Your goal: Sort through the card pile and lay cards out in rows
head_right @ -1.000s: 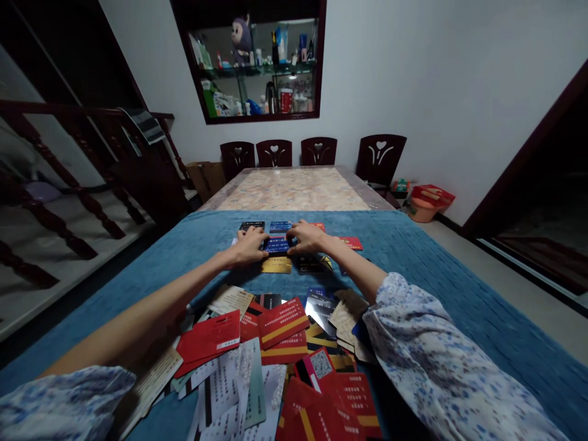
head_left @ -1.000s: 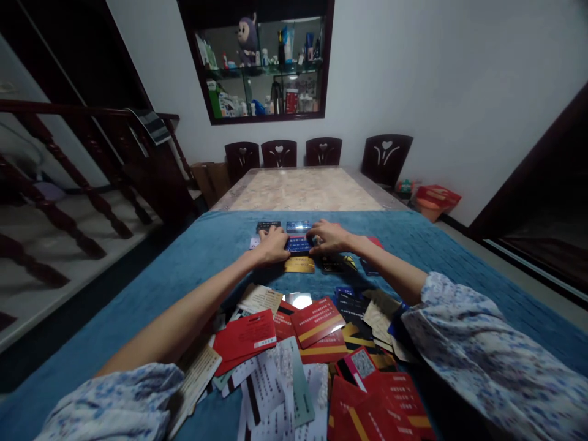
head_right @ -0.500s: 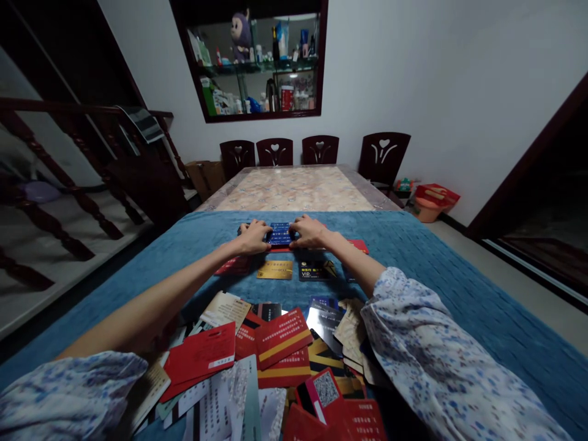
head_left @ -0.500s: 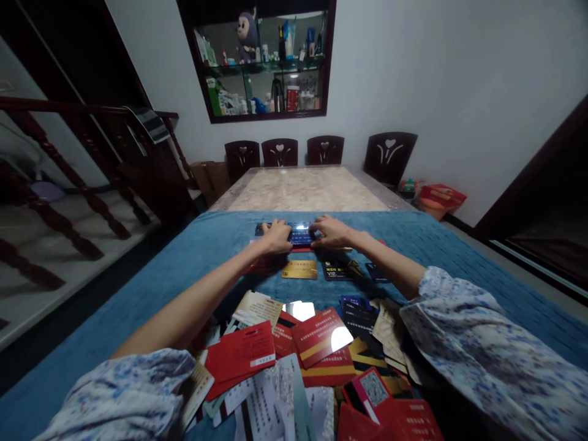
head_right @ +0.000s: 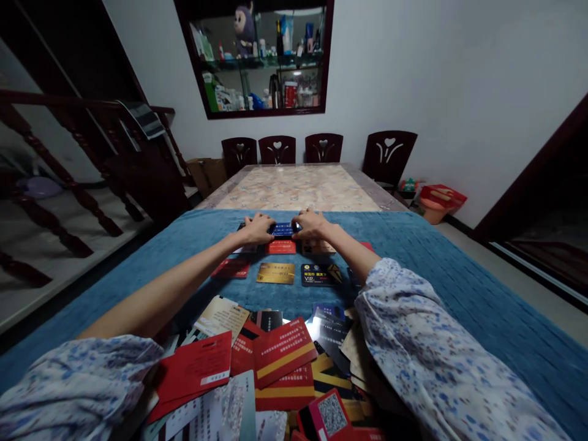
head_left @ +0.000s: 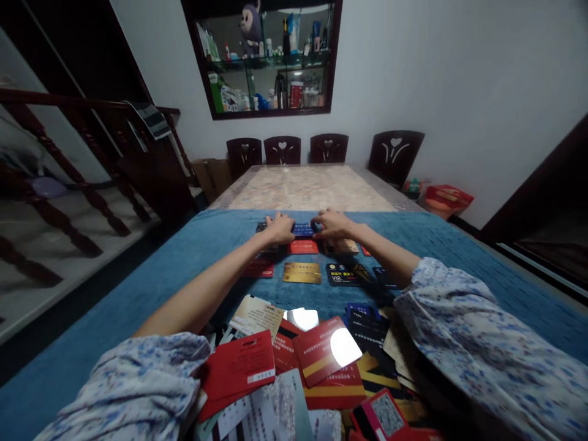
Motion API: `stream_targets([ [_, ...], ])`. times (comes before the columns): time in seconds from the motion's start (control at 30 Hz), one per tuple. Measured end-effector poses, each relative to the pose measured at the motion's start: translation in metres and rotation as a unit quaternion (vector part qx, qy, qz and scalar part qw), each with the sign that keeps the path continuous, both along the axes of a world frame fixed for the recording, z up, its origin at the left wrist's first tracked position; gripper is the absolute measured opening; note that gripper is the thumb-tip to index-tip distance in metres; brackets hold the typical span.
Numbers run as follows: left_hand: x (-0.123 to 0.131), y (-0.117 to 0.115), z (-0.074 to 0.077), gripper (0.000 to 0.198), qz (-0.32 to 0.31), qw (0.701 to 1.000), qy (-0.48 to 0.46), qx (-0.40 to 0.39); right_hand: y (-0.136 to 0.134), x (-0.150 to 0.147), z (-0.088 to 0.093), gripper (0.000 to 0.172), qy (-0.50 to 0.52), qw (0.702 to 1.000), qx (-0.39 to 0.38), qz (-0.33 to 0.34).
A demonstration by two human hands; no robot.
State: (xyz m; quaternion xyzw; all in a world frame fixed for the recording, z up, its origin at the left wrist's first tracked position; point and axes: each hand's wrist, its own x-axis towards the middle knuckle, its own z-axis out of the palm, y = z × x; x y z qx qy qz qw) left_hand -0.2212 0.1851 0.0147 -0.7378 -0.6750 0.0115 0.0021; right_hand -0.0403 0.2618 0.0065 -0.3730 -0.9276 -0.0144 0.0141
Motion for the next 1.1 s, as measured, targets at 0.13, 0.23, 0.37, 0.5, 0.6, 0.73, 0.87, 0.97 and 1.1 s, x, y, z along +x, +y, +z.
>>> stream_targets([
  [0.13, -0.004, 0.011, -0.003, 0.04, 0.003, 1.0, -0.004, 0.001, 0.008, -0.006, -0.001, 0.045, -0.011, 1.0, 0.003, -0.01],
  [0.23, -0.007, 0.018, -0.004, 0.039, 0.004, 1.0, -0.007, 0.0, 0.012, -0.009, -0.001, 0.044, -0.013, 1.0, -0.002, -0.015],
  [0.37, -0.01, 0.026, -0.007, 0.037, 0.004, 1.0, -0.007, -0.013, 0.018, -0.012, -0.002, 0.045, -0.023, 1.0, -0.006, -0.02],
  [0.5, -0.011, 0.031, -0.008, 0.038, 0.004, 1.0, -0.013, -0.024, 0.024, -0.013, -0.005, 0.046, -0.03, 0.999, 0.013, -0.018],
  [0.6, -0.01, 0.032, -0.008, 0.037, 0.002, 0.999, -0.014, -0.031, 0.025, -0.014, -0.004, 0.046, -0.034, 0.999, 0.003, -0.029],
  [0.73, -0.008, 0.033, -0.007, 0.037, 0.001, 0.999, -0.01, -0.041, 0.022, -0.017, 0.001, 0.049, -0.042, 0.997, -0.034, -0.049],
  [0.87, -0.008, 0.038, -0.006, 0.039, 0.0, 0.999, -0.006, -0.049, 0.022, -0.023, 0.005, 0.054, -0.067, 0.994, -0.051, -0.063],
  [0.97, -0.01, 0.043, -0.007, 0.041, 0.0, 0.998, -0.005, -0.056, 0.025, -0.028, 0.006, 0.056, -0.072, 0.993, -0.064, -0.074],
  [1.1, -0.012, 0.047, -0.009, 0.043, -0.005, 0.998, -0.003, -0.059, 0.027, -0.034, 0.007, 0.047, -0.09, 0.989, -0.082, -0.086],
])
